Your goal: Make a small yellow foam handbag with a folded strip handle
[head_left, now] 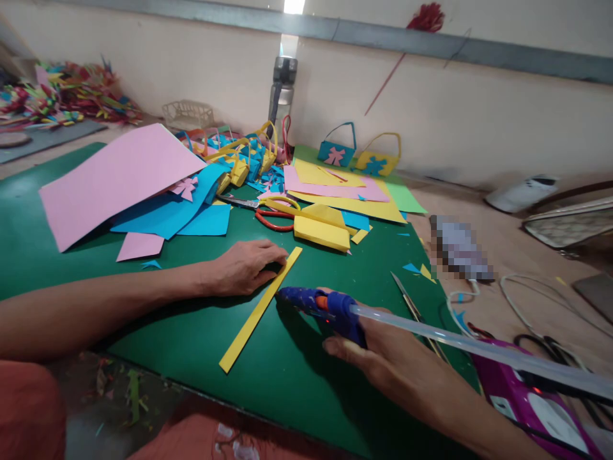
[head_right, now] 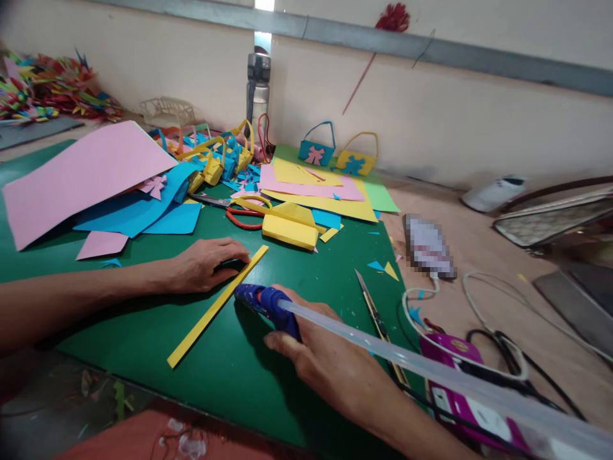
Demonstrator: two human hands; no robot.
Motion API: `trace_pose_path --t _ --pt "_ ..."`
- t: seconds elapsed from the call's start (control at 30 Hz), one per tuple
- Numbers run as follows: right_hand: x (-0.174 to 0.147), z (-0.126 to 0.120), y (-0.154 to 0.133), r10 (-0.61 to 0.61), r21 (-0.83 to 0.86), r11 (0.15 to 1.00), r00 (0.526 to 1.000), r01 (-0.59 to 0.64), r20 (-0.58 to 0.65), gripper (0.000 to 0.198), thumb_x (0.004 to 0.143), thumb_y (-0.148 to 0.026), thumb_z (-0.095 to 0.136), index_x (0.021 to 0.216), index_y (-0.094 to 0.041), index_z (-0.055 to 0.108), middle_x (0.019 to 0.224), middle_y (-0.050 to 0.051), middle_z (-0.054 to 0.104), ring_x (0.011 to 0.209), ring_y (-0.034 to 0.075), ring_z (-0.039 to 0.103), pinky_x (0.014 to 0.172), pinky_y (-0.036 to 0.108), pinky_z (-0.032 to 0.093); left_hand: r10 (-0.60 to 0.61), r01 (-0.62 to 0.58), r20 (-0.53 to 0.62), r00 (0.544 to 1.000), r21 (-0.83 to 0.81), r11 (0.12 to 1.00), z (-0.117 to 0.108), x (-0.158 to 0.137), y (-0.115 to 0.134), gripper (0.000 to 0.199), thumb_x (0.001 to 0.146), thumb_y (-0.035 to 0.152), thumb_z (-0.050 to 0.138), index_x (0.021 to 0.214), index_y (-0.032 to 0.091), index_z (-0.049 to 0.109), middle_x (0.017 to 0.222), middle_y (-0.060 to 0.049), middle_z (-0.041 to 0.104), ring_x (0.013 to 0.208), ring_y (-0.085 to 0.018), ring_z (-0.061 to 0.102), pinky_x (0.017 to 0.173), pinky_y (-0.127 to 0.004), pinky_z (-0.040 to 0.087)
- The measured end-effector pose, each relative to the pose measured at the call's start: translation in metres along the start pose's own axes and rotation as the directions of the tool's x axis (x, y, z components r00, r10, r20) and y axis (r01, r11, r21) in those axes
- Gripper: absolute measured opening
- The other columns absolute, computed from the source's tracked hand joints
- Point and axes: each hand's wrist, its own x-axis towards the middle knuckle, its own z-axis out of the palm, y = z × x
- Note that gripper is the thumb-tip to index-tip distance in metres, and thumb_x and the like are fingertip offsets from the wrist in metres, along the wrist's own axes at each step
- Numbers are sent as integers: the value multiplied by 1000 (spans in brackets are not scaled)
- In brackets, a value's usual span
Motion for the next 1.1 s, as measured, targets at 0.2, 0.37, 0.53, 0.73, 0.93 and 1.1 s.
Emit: trace_pose_path --t 0.2,0.37,0.53,0.73,0.93,1.1 --pt "0 1 3 41 8 999 999 -41 12 32 80 -46 51 105 -29 60 76 1 66 65 21 58 59 30 42 3 -2 -22 1000 13 1000 1 0 0 18 85 18 50 102 16 55 102 -7 63 98 -18 58 84 -29 47" --pt "7 -1 5 26 14 1000 998 -26 -65 29 79 -42 53 103 -27 60 59 -1 59 55 19 53 53 29 39 13 -12 -32 999 19 1000 3 0 1 19 85 16 49 102 15 55 99 -8 64 92 -18 60 81 -29 49" --pt "18 -4 8 -27 9 1000 993 28 -114 21 80 -40 52 89 -23 59 60 -2 55 56 17 50 56 29 40 9 -8 -35 999 23 1000 4 -1 0 19 85 17 49 104 15 54 102 -8 63 96 -19 59 83 -31 49" --pt "26 -7 20 -51 42 997 973 62 -224 23 80 -42 50 83 -20 56 74 3 61 66 19 55 60 31 43 69 -66 -57 996 60 996 5 -1 -1 23 88 19 45 107 14 57 102 -10 64 93 -18 59 79 -30 50" --pt "24 -12 27 10 105 994 935 29 -355 25 76 -42 52 85 -20 58 69 4 60 69 23 57 60 34 43 233 -228 -23 972 138 964 0 2 1 27 92 18 38 92 17 65 104 -8 66 94 -19 55 79 -30 48" --pt "22 -11 33 -10 165 983 920 81 -391 24 76 -42 53 85 -20 59 67 2 59 70 22 58 61 33 43 225 -226 30 974 177 958 1 5 1 25 91 21 42 83 17 65 99 -7 65 89 -19 54 76 -31 48"
